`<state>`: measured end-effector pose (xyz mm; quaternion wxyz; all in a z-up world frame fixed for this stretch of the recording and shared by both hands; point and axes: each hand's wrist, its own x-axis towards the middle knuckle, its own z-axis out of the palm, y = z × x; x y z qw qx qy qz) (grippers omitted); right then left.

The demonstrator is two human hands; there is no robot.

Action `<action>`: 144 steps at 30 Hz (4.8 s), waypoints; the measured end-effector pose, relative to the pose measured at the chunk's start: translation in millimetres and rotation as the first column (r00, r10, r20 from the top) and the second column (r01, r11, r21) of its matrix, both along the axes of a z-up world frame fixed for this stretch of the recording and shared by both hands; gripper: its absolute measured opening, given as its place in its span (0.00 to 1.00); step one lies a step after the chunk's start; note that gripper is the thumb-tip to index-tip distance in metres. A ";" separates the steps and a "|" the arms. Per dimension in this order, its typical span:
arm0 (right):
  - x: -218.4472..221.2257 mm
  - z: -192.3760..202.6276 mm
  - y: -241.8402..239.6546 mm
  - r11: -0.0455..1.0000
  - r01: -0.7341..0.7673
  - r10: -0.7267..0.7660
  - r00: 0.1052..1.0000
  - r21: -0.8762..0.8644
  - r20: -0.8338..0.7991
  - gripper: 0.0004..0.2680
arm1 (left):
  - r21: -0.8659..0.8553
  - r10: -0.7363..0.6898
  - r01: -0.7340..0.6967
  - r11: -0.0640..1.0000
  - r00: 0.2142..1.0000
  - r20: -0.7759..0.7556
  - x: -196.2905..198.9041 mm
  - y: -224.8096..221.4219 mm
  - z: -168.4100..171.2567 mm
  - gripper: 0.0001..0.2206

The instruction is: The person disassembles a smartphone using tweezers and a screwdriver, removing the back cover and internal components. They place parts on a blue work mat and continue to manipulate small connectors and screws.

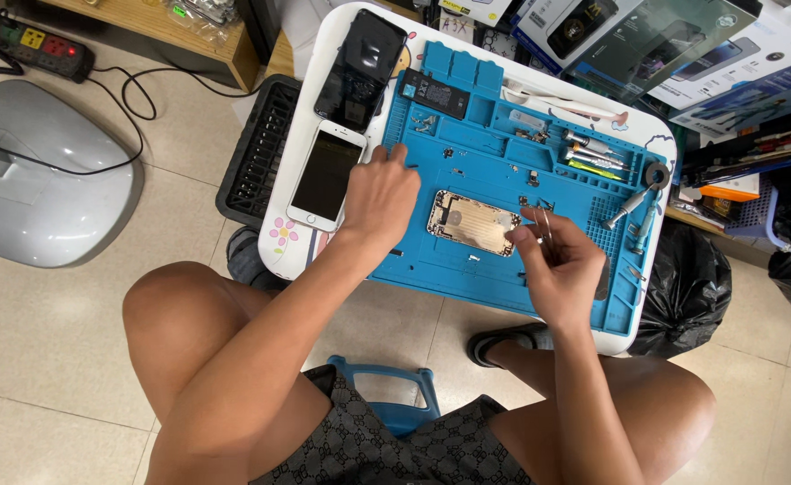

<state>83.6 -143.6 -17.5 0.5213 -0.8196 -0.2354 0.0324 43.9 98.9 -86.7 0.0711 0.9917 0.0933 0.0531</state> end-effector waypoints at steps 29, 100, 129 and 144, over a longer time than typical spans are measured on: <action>-9.5 38.1 -41.2 0.977 0.040 -0.047 0.999 0.210 0.027 0.02 | -0.715 -0.195 0.584 0.384 0.808 0.555 -27.3 -41.4 115.3 0.06; -42.6 93.3 -15.6 0.978 -0.207 0.161 0.802 0.015 0.576 0.03 | -0.753 -0.082 0.634 0.177 0.772 0.630 -59.0 -54.7 138.4 0.07; -44.0 22.3 -15.7 0.893 0.245 0.083 0.734 0.377 -0.674 0.04 | -0.960 0.100 0.183 -0.210 0.981 0.165 -51.4 -60.3 110.4 0.15; -51.6 45.4 -4.5 0.954 0.070 -0.029 0.989 0.291 -0.144 0.02 | -0.956 0.119 0.179 -0.232 0.981 0.154 -54.7 -62.9 110.5 0.13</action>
